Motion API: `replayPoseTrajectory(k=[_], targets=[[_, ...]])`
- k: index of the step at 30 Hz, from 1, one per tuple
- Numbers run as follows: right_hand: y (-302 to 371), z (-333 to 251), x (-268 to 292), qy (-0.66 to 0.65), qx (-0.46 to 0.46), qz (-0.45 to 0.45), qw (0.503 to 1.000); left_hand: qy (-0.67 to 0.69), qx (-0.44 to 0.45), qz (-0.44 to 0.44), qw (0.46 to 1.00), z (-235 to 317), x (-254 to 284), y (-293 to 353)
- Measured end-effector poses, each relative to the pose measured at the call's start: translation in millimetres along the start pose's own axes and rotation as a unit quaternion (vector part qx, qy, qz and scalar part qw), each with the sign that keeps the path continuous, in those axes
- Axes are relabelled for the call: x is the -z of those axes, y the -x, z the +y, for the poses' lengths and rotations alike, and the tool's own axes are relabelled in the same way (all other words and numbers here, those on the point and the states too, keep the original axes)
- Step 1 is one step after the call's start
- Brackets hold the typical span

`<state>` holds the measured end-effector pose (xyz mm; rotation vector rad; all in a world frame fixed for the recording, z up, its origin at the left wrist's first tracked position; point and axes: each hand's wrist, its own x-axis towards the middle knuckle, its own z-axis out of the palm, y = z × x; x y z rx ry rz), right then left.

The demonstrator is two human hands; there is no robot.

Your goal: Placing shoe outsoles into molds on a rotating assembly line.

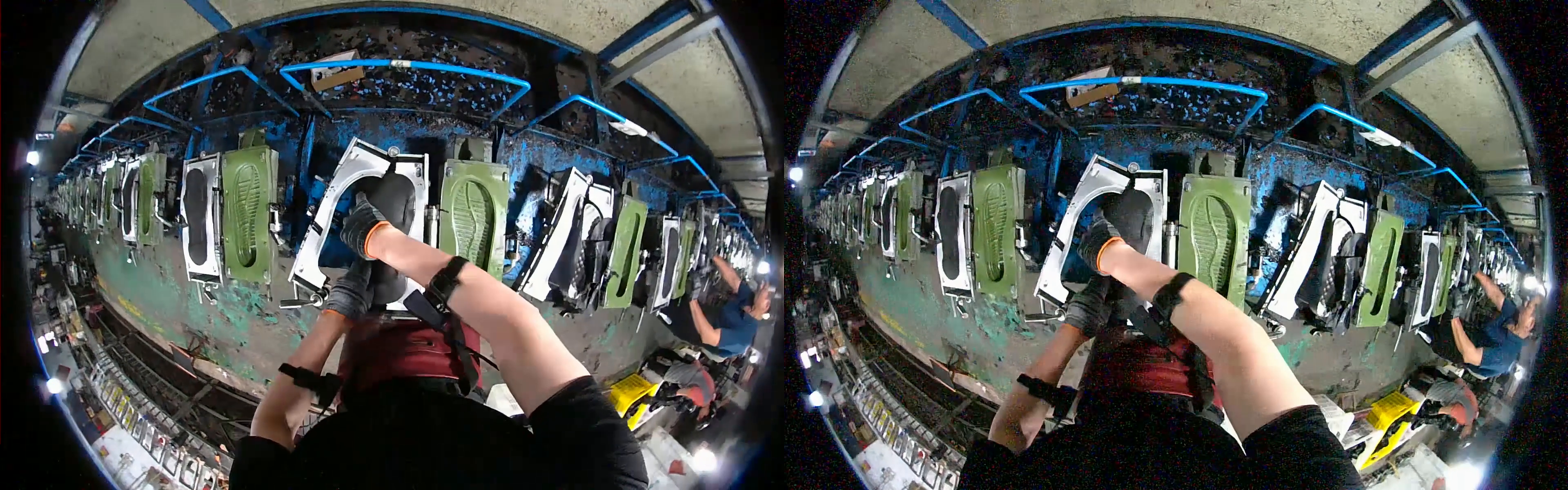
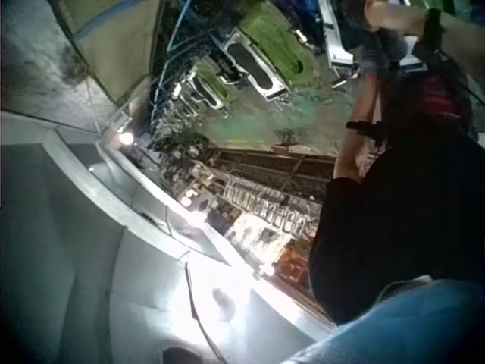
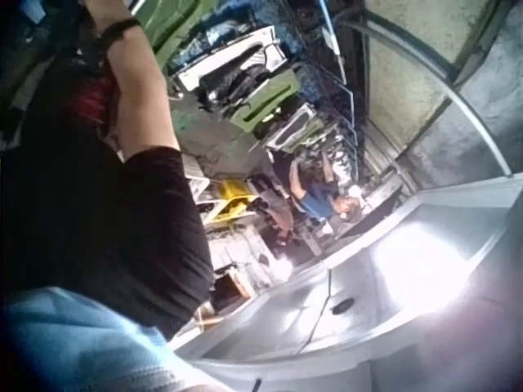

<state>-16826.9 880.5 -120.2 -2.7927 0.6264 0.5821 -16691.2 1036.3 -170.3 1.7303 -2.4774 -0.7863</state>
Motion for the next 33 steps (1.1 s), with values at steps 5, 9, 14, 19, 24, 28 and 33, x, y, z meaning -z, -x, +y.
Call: replayPoseTrajectory(k=[5, 9, 14, 19, 24, 28, 33], targets=[[30, 1, -32, -0.061, -0.105, 0.171, 0.978, -0.143, 0.228, -0.152, 0.951, -31, 95, 22], [50, 2, -35, -0.032, -0.093, 0.178, 0.979, -0.175, 0.164, -0.148, 0.959, -89, 59, 76], [40, 2, -56, -0.033, -0.127, 0.219, 0.967, -0.075, 0.141, -0.248, 0.956, -53, -11, 92], [70, -59, -89, -0.159, -0.297, 0.315, 0.887, 0.162, 0.042, -0.14, 0.976, -16, 18, 65], [57, -223, -137, -0.3, -0.38, 0.331, 0.811, 0.097, -0.052, 0.246, 0.963, 5, 42, -44], [72, -232, -125, -0.33, -0.374, 0.235, 0.834, -0.052, -0.153, 0.254, 0.953, 36, 23, -120], [83, -226, -130, -0.374, -0.337, 0.306, 0.808, -0.053, -0.208, 0.241, 0.946, 16, 12, -135]])
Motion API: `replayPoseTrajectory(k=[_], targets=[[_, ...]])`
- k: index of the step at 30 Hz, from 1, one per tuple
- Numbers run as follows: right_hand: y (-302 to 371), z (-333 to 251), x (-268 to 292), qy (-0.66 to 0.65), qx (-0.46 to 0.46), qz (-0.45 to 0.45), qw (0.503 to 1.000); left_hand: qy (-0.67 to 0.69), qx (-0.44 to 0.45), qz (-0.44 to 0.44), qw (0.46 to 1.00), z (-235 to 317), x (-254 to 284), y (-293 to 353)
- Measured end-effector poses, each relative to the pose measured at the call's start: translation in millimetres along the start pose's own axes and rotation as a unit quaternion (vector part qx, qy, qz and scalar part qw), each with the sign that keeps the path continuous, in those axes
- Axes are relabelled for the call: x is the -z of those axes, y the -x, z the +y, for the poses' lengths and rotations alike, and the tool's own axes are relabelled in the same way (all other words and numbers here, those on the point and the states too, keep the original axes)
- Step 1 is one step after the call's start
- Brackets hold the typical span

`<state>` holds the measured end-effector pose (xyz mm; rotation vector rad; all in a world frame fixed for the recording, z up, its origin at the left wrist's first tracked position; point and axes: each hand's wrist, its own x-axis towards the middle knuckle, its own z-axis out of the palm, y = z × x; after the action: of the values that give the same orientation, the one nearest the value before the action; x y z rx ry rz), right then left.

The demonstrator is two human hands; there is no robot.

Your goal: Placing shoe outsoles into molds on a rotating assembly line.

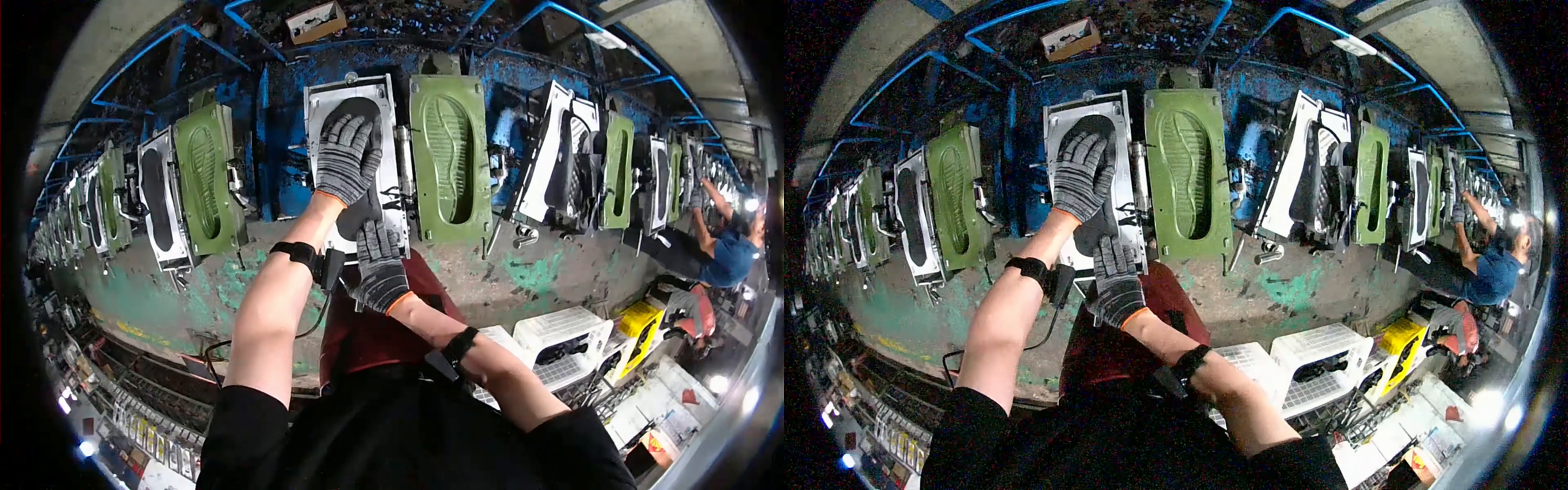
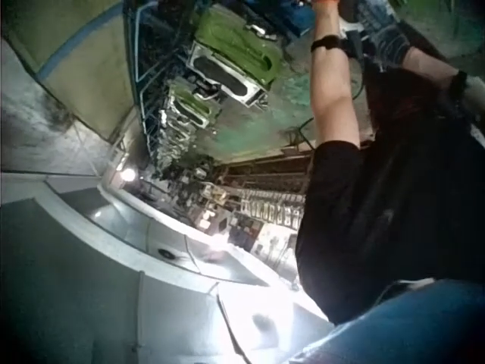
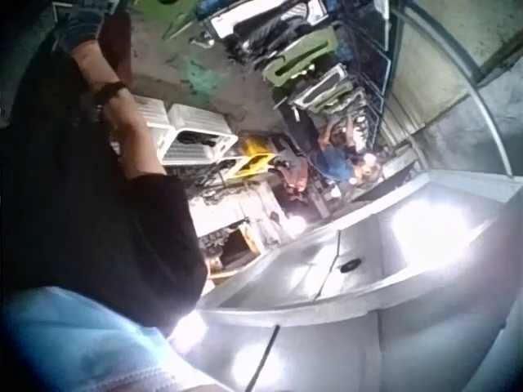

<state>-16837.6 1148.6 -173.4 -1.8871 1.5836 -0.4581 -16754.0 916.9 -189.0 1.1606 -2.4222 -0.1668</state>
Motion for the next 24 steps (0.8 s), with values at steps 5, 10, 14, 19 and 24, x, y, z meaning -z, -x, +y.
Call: replayPoseTrajectory(k=[5, 10, 14, 19, 24], targets=[[16, 10, 5, 0.062, -0.044, -0.036, 0.996, -0.159, 0.058, -0.185, 0.968, 61, 8, -19], [30, 14, -20, -0.053, -0.156, -0.293, 0.942, -0.221, 0.096, -0.221, 0.945, 76, 12, -23], [22, 33, -10, -0.061, -0.106, -0.332, 0.935, -0.173, 0.11, -0.171, 0.964, 64, 17, -18], [12, 14, 21, 0.1, -0.014, -0.314, 0.944, 0.041, 0.139, -0.036, 0.989, -24, 2, -10], [51, 20, -14, 0.122, -0.101, -0.251, 0.955, 0.683, 0.641, 0.047, 0.347, -163, -53, 75]])
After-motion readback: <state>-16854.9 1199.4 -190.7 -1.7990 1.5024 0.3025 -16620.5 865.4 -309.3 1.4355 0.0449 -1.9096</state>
